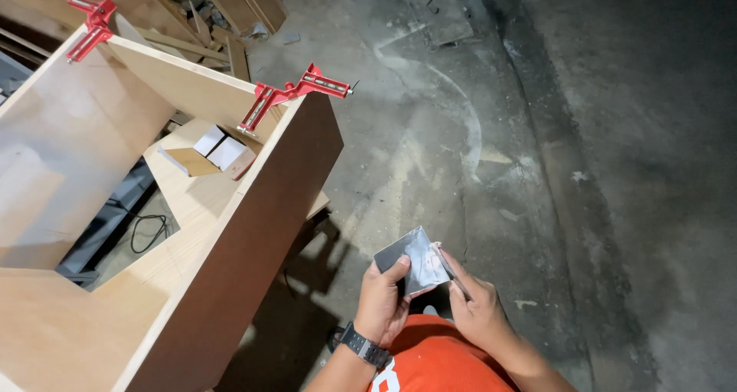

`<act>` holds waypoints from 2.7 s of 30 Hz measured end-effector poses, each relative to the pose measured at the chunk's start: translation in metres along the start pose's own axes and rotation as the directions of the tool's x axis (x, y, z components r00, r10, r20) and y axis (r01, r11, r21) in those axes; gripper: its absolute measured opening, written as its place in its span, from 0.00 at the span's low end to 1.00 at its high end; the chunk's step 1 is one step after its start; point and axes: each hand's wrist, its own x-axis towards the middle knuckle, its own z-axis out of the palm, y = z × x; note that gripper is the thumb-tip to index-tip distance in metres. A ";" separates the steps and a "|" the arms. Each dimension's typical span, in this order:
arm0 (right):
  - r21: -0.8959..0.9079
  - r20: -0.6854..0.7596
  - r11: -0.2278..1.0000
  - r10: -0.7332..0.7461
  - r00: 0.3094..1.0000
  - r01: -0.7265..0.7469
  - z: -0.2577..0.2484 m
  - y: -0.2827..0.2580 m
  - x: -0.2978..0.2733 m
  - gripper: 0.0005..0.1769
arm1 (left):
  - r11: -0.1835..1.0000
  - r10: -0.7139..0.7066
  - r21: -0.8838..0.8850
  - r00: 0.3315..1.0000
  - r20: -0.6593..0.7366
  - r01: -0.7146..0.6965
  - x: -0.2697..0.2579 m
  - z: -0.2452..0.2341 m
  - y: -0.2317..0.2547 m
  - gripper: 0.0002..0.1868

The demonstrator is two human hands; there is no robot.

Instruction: Sanding cabinet edges and applying wood filler to a wooden board using a putty knife and brush.

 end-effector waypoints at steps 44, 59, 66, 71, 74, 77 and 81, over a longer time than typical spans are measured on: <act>-0.008 0.388 0.763 -0.594 0.705 0.647 0.049 -0.034 0.060 0.49 | 0.832 0.515 -0.178 0.851 -0.102 -0.525 0.023 -0.067 0.008 0.15; -0.028 0.360 0.826 -0.517 0.777 0.563 0.046 -0.023 0.064 0.55 | 0.859 0.496 -0.108 0.866 -0.066 -0.500 0.008 -0.061 0.009 0.15; -0.062 0.377 0.839 -0.483 0.791 0.541 0.047 -0.026 0.064 0.56 | 0.849 0.522 -0.055 0.850 -0.066 -0.526 0.005 -0.066 0.004 0.15; -0.072 0.386 0.846 -0.464 0.797 0.528 0.050 -0.025 0.062 0.54 | 0.846 0.530 -0.004 0.843 -0.085 -0.533 0.004 -0.068 0.003 0.14; -0.066 0.365 0.860 -0.451 0.814 0.506 0.049 -0.024 0.059 0.54 | 0.841 0.540 0.038 0.839 -0.058 -0.539 0.007 -0.070 -0.001 0.13; -0.081 0.323 0.877 -0.426 0.845 0.474 0.044 -0.017 0.054 0.56 | 0.844 0.532 0.093 0.846 -0.016 -0.529 0.014 -0.066 -0.006 0.14; -0.138 0.202 0.911 -0.358 0.912 0.388 0.032 -0.003 0.040 0.59 | 0.873 0.448 0.192 0.893 0.049 -0.448 0.016 -0.043 -0.010 0.15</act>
